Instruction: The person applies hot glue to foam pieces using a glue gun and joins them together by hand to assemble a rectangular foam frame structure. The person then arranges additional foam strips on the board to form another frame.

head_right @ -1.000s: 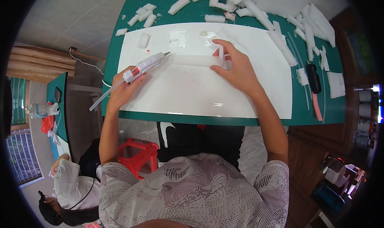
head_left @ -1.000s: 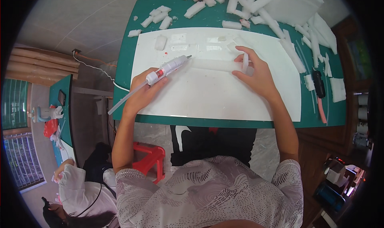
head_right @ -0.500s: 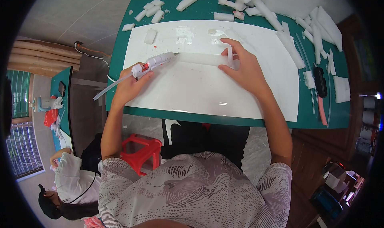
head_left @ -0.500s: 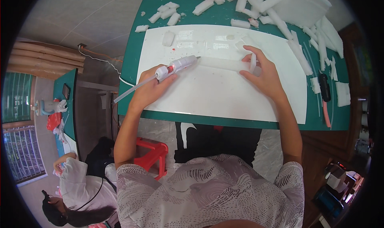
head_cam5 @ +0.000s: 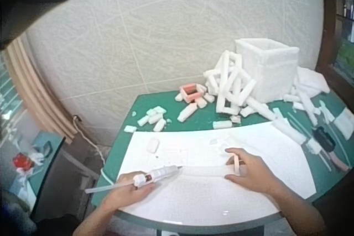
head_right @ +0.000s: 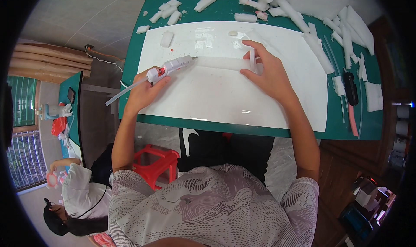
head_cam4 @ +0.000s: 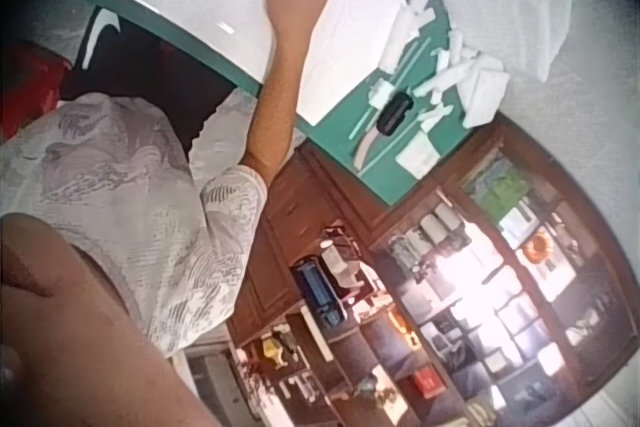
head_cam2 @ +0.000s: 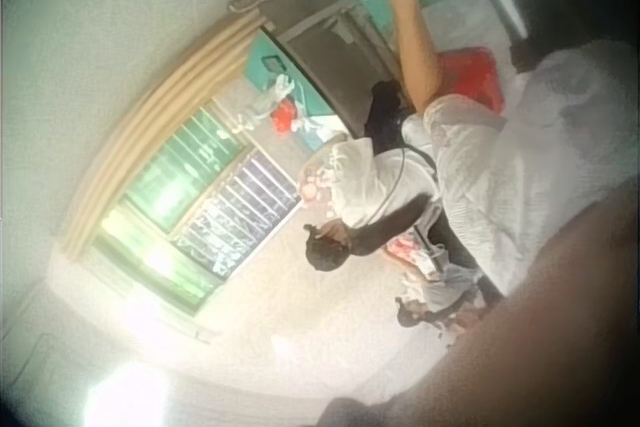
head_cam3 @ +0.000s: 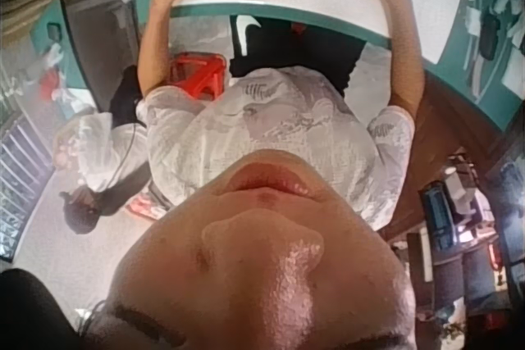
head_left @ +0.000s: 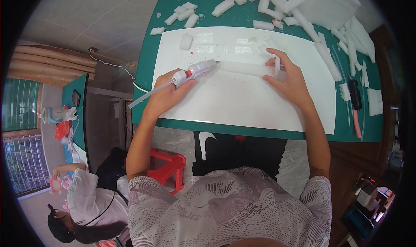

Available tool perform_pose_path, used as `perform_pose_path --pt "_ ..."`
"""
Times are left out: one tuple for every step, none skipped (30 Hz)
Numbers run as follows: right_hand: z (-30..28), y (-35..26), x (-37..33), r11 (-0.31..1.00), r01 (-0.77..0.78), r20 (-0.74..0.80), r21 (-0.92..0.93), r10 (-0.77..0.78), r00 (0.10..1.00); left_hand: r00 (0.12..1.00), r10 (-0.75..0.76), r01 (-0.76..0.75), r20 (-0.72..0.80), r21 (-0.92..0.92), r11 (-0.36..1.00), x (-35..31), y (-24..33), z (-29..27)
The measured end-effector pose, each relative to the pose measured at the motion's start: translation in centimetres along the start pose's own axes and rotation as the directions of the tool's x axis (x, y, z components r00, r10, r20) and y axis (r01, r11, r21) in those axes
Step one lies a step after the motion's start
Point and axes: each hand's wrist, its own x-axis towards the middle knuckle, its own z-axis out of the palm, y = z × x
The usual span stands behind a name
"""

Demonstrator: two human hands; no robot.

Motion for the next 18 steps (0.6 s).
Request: perform_pose_path --pt "0.03 -0.06 0.01 1.000 -0.004 0.002 -0.011 0.004 1.000 1.000 -0.021 0.021 0.003 -0.001 1.000 -0.01 -0.02 -0.01" --pt "-0.01 -0.08 -0.02 1.000 -0.005 0.000 -0.010 0.005 1.000 0.999 -0.039 0.039 0.007 -0.002 0.999 0.08 0.04 -0.01" --pt "-0.05 -0.11 -0.07 1.000 -0.009 0.002 -0.009 0.009 1.000 0.999 -0.038 0.038 0.008 0.000 0.999 0.16 0.14 -0.01" --pt "-0.09 -0.11 -0.10 1.000 -0.014 0.005 -0.008 0.014 1.000 0.999 -0.037 0.036 0.013 0.010 0.999 0.24 0.28 -0.02" --pt "-0.08 -0.06 -0.10 1.000 -0.014 0.003 -0.009 0.014 1.000 0.999 -0.035 0.034 0.018 0.017 0.999 0.30 0.32 -0.03" --pt "-0.04 0.03 -0.12 1.000 -0.009 -0.001 -0.010 0.009 1.000 0.999 -0.033 0.033 0.018 0.017 0.999 0.35 0.33 -0.04" --pt "-0.03 0.09 -0.12 1.000 -0.003 -0.006 -0.011 0.003 1.000 0.999 -0.033 0.032 0.022 0.023 0.999 0.41 0.35 -0.04" --pt "-0.03 0.07 -0.10 1.000 -0.003 -0.006 -0.011 0.003 1.000 0.999 -0.033 0.033 0.025 0.031 0.999 0.42 0.36 -0.08" --pt "-0.03 0.06 -0.08 1.000 -0.004 -0.005 -0.005 0.004 1.000 0.999 -0.033 0.032 0.025 0.031 0.999 0.42 0.31 -0.08" --pt "-0.03 0.06 -0.05 1.000 -0.005 -0.003 0.001 0.005 1.000 1.000 -0.022 0.021 0.021 0.024 0.999 0.41 0.21 -0.05" --pt "-0.02 0.10 -0.04 1.000 -0.006 -0.003 0.001 0.006 1.000 1.000 -0.011 0.010 0.018 0.017 1.000 0.40 0.14 -0.03" --pt "-0.01 0.16 -0.03 1.000 -0.002 -0.003 -0.003 0.002 1.000 1.000 -0.010 0.010 0.019 0.016 1.000 0.41 0.14 -0.04" --pt "0.00 0.19 -0.04 1.000 0.002 -0.002 -0.006 -0.002 1.000 1.000 -0.004 0.004 0.024 0.018 1.000 0.43 0.13 -0.06" --pt "0.01 0.12 -0.05 1.000 0.002 -0.002 -0.006 -0.002 1.000 1.000 0.000 -0.001 0.028 0.019 1.000 0.41 0.13 -0.06" --pt "0.02 -0.02 -0.07 1.000 -0.014 0.001 -0.011 0.014 1.000 1.000 -0.001 0.000 0.029 0.019 1.000 0.38 0.13 -0.06" --pt "0.04 -0.09 -0.07 0.999 -0.030 0.003 -0.016 0.030 1.000 1.000 0.005 -0.006 0.030 0.021 1.000 0.34 0.15 -0.08" --pt "0.00 -0.01 -0.08 0.999 -0.031 0.003 -0.017 0.031 1.000 0.999 0.012 -0.012 0.030 0.022 1.000 0.34 0.21 -0.07" --pt "-0.06 0.10 -0.06 1.000 -0.019 0.005 -0.012 0.019 1.000 0.999 0.012 -0.012 0.031 0.021 1.000 0.31 0.30 -0.08"
